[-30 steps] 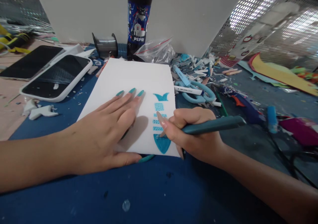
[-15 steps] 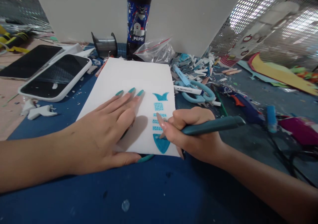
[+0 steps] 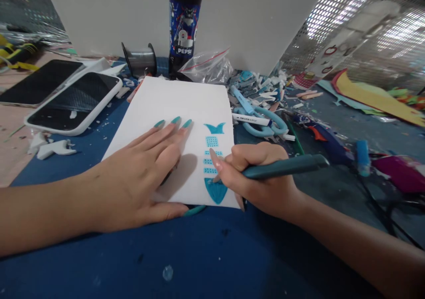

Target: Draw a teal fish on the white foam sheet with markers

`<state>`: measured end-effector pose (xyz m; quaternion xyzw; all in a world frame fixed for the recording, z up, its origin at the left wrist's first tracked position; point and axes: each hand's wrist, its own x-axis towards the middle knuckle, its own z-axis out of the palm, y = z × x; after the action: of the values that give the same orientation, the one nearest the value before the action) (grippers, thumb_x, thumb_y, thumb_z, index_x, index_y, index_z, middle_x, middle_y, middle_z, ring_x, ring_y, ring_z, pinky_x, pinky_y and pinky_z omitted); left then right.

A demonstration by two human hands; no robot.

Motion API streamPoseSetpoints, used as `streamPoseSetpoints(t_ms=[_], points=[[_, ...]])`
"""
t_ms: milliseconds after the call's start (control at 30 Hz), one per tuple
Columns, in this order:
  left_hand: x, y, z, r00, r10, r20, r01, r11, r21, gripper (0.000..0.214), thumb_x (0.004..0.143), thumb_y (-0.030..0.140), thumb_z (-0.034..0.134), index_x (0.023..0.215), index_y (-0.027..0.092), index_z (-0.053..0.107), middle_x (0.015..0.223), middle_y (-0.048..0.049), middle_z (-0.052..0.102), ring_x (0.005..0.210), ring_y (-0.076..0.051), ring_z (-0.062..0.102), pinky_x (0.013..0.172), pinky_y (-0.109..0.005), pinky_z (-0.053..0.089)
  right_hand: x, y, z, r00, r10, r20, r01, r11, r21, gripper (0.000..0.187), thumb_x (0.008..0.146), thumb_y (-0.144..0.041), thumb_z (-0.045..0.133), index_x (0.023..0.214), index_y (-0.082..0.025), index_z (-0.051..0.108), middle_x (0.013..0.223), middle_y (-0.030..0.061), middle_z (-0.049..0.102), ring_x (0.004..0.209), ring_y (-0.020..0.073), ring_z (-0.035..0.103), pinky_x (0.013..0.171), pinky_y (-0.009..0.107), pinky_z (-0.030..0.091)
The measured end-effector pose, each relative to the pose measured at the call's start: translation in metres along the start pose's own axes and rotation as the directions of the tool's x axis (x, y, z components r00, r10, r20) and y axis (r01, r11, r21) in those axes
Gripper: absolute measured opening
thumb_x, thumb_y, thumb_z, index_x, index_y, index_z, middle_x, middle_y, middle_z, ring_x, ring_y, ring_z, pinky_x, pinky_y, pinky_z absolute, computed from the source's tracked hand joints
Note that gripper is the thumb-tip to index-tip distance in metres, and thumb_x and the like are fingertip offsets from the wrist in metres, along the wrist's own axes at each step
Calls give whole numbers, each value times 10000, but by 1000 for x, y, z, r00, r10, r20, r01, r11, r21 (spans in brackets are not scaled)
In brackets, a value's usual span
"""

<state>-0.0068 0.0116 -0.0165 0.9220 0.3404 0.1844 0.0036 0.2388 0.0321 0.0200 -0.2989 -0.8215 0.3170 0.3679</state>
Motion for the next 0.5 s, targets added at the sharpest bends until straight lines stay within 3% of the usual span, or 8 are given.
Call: streamPoseSetpoints(t_ms=[100,200,367,500], points=[[1,3,-2,999,-46,3,46,999,-3,920,953,699,426,1630,167,101,1638,-189,334,1525,-404,285,1218,-563,316,0,1,0,1000,21,20,-22,1000,19,480,837,-40,560,591,-190,177,472,-72,234,420,52,263,417,202,308],[2,6,-3,996,-85,16,85,996,-15,932,940,723,430,1634,195,97,1640,-168,341,1523,-404,290,1224,-560,303,0,1,-1,998,54,25,-54,998,18,500,863,-95,586,584,-190,181,468,-74,215,412,52,232,418,215,329],[1,0,0,1000,-10,6,10,1000,-23,977,922,697,494,1639,198,57,1654,-183,301,1523,-412,284,1221,-571,307,-1,1,0,999,42,29,-43,999,33,510,881,-107,587,588,-192,178,476,-72,222,420,55,234,420,222,335],[1,1,-1,999,-38,-4,38,999,-22,928,947,683,450,1637,188,77,1641,-184,331,1519,-411,295,1212,-579,320,-1,0,1,996,84,21,-85,996,21,518,881,-149,592,578,-196,175,471,-67,206,432,62,230,407,223,323]])
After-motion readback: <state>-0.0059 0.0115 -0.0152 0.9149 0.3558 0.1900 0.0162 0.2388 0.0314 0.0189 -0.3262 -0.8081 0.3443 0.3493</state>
